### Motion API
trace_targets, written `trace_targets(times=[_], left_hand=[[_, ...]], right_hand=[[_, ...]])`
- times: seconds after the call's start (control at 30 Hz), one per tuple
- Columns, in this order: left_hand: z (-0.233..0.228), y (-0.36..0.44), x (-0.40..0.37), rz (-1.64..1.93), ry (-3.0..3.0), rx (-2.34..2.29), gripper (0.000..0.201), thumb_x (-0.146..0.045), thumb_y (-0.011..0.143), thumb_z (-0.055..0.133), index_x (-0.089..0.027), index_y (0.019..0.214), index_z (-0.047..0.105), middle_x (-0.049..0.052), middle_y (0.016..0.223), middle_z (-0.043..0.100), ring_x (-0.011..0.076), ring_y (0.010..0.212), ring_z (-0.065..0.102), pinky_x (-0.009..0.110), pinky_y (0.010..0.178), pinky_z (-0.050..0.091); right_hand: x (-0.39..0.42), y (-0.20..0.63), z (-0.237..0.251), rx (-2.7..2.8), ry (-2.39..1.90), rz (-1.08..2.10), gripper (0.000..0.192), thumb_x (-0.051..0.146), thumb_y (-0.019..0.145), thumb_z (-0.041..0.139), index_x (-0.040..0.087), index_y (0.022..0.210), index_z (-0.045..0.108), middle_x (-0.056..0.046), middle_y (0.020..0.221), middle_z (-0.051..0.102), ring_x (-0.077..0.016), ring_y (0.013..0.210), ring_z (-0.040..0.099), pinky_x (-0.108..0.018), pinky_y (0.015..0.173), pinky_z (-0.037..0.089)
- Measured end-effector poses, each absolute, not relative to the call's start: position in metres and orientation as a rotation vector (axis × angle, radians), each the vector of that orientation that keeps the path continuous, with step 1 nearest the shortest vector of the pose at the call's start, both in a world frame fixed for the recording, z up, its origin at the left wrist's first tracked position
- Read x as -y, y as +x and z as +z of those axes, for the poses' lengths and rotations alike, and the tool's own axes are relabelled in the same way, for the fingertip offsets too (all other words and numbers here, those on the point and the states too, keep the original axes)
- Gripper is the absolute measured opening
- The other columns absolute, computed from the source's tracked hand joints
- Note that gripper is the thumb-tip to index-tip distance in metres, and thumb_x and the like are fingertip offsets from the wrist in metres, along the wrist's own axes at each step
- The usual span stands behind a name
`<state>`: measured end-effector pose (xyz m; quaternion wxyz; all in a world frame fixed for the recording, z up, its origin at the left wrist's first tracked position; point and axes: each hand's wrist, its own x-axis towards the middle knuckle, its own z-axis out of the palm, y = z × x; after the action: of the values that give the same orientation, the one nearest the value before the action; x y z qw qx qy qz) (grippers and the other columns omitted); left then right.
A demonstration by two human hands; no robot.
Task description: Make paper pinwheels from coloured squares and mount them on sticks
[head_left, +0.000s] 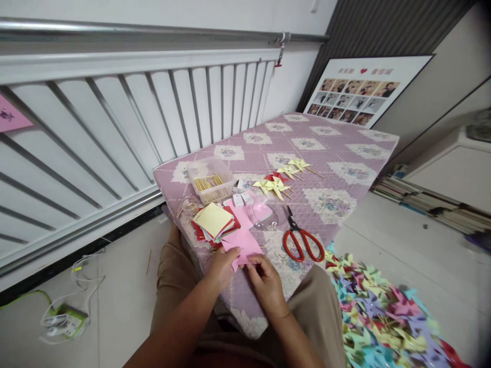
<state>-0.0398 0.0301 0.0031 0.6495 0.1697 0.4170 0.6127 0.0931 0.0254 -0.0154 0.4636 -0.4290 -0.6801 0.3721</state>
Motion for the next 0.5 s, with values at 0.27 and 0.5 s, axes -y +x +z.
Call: trace_targets(times=[0.27,0.5], left_hand=[[-0.0028,-0.0388,-0.032,1.346,0.504,-1.036,0.025,-0.036,0.067,0.074,-0.016,0.066,0.059,-0.003,0.055,0.057,0.0099,0.048,0.047,0.024,0.049,0.036],[-0.0069,-0.0381,-0.0313,1.302,0.51,-1.108,0.024,-0.037,0.067,0.073,-0.016,0.072,0.063,-0.002,0.059,0.06,0.0113,0.051,0.051,0.024,0.053,0.04]], right_hand=[[-0.0257,0.0932,-0.0083,1.654,-1.034,1.028,0.017,0.026,0.095,0.052,0.023,0.081,0.061,-0.002,0.082,0.066,-0.0199,0.081,0.061,-0.032,0.078,0.045],[-0.0271,0.0922,-0.0137,1.595,-1.091,0.995,0.021,0.028,0.094,0.051,0.022,0.075,0.059,-0.002,0.076,0.062,-0.0192,0.075,0.058,-0.031,0.073,0.044]])
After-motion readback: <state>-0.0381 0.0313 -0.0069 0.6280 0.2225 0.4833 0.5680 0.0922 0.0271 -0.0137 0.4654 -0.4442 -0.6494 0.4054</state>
